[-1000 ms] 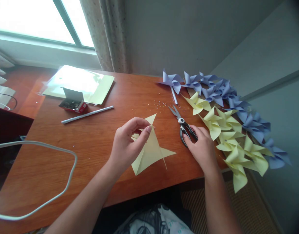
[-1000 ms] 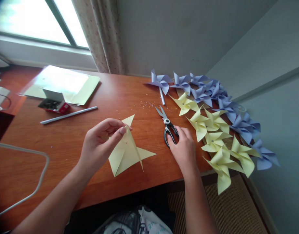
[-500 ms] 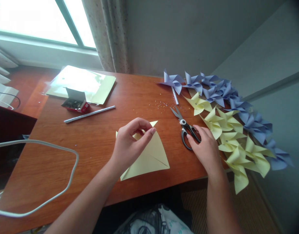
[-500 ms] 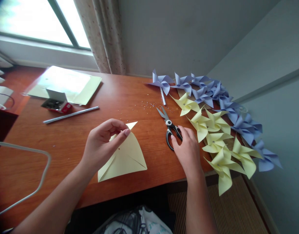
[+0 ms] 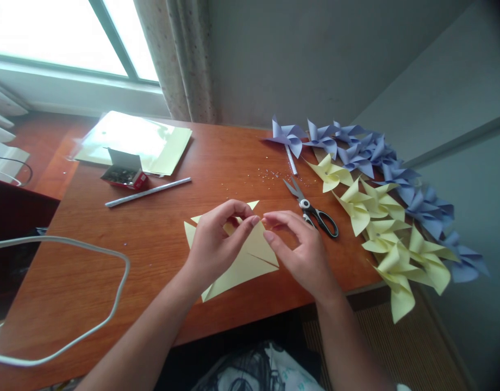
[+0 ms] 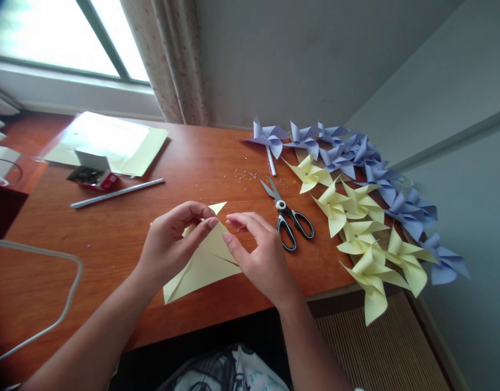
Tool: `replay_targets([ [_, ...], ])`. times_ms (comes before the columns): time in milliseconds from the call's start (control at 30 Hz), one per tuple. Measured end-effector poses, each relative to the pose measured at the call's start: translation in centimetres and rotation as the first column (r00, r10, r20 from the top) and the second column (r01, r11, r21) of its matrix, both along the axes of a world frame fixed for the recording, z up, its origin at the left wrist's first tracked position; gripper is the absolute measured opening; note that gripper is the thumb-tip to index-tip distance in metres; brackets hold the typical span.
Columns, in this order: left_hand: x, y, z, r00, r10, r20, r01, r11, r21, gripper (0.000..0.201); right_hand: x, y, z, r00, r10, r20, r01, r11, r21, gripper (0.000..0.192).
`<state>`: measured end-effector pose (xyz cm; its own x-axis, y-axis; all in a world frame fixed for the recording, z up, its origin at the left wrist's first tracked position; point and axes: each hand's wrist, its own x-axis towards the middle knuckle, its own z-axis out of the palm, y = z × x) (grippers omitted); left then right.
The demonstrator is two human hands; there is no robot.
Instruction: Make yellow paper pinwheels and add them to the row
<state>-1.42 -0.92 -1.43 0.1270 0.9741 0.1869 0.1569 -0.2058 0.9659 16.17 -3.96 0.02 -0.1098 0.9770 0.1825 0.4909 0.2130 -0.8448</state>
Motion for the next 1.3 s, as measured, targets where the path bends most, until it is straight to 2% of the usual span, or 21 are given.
replay_targets([
  [67,0.0,0.0,0.0,0.999,-0.035,0.016,0.035,0.999,-0.031,0.017,-0.6,0.2,-0.2,0.999,0.005,-0.043,-0.005,1.000,-0.016,0.008],
  [267,-0.1,0.0,0.2,0.987,-0.072,0.145,0.097,0.981,-0.167,0.020,-0.6,0.5,-1.0,0.977,-0.059,-0.205,0.033,0.992,-0.125,0.010],
  [433,-0.3,-0.1,0.3,0.976,-0.125,0.177,0.164,0.961,-0.225,0.021,-0.2,0.4,-1.0,0.975,-0.051,-0.217,0.016,0.986,-0.163,0.009],
  [767,-0.2,-0.1,0.3,0.964,-0.208,0.166,0.233,0.960,-0.152,0.017,-0.6,0.6,-0.4,0.962,-0.046,-0.268,0.012,0.992,-0.127,0.009],
  [933,-0.2,0.0,0.5,0.947,-0.229,0.226,0.272,0.944,-0.184,0.019,-0.7,0.7,-0.3,0.951,-0.036,-0.308,-0.014,0.987,-0.159,0.011],
  [1100,-0.1,-0.2,0.5,0.949,-0.213,0.234,0.265,0.938,-0.223,0.017,-0.6,0.7,-0.2,0.942,-0.075,-0.327,0.016,0.984,-0.180,0.011],
  [1300,0.1,-0.3,0.1,0.969,-0.193,0.152,0.213,0.968,-0.130,0.008,-0.4,0.7,-0.4,0.958,-0.074,-0.279,0.031,0.987,-0.155,0.010],
])
